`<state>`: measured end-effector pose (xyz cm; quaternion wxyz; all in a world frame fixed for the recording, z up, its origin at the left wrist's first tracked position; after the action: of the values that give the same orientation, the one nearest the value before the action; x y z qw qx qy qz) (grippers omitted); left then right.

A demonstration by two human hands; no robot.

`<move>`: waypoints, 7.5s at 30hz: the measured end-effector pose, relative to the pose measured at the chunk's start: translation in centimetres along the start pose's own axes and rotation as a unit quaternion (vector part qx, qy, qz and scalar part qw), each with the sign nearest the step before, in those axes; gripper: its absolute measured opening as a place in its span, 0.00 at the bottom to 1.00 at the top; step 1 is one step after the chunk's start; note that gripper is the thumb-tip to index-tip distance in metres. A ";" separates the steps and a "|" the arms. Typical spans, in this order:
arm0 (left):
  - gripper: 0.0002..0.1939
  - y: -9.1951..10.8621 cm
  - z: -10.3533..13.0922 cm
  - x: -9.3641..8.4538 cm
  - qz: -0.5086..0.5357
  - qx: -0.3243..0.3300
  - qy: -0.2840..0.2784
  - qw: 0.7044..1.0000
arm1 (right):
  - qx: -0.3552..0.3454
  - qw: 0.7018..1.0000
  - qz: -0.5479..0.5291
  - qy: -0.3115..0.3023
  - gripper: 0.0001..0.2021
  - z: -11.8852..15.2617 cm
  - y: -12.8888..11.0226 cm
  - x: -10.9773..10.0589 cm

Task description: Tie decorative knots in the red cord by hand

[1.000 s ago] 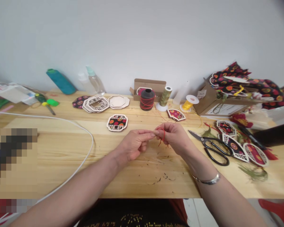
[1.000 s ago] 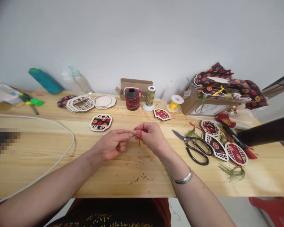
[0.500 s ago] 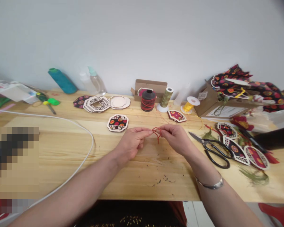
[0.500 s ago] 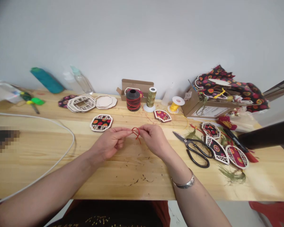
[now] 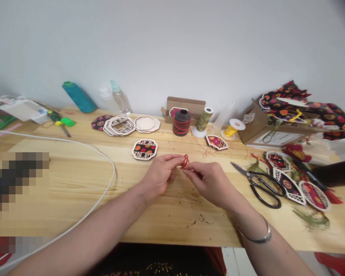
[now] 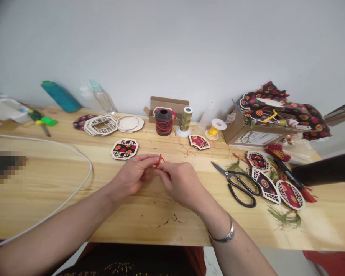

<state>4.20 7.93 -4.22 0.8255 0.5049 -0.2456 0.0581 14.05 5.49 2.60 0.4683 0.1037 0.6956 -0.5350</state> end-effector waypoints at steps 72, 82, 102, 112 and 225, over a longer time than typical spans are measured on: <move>0.10 -1.5 -0.2 1.1 -0.047 -0.035 -0.078 0.995 | 0.162 0.881 -0.433 0.099 0.12 -0.5 6.0 0.5; 0.12 -1.4 -0.1 1.3 -0.038 -0.038 -0.073 0.996 | 0.165 0.895 -0.399 0.113 0.11 -0.2 5.9 -0.5; 0.11 -0.7 0.0 1.0 -0.064 -0.010 -0.043 0.997 | 0.180 0.895 -0.403 0.065 0.12 -0.4 5.6 -0.1; 0.11 -1.0 -0.1 0.9 -0.068 -0.017 -0.047 0.996 | 0.162 0.912 -0.369 0.078 0.11 -0.5 5.9 -0.3; 0.05 -0.3 -0.5 0.8 0.052 -0.013 -0.074 0.996 | 0.032 0.998 -0.042 -0.025 0.14 -0.7 1.3 1.0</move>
<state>5.23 8.10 -4.30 0.8072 0.4838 -0.3325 0.0607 13.96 6.20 1.02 0.4590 0.0757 0.6701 -0.5783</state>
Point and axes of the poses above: each hand's wrist, its own z-axis away from the middle knuckle, its own x-axis out of the palm, y = z × x, the point moved 9 cm from there along -z, towards the middle knuckle, and after that the axes turned 12 degrees about -y, right-handed, at the moved point
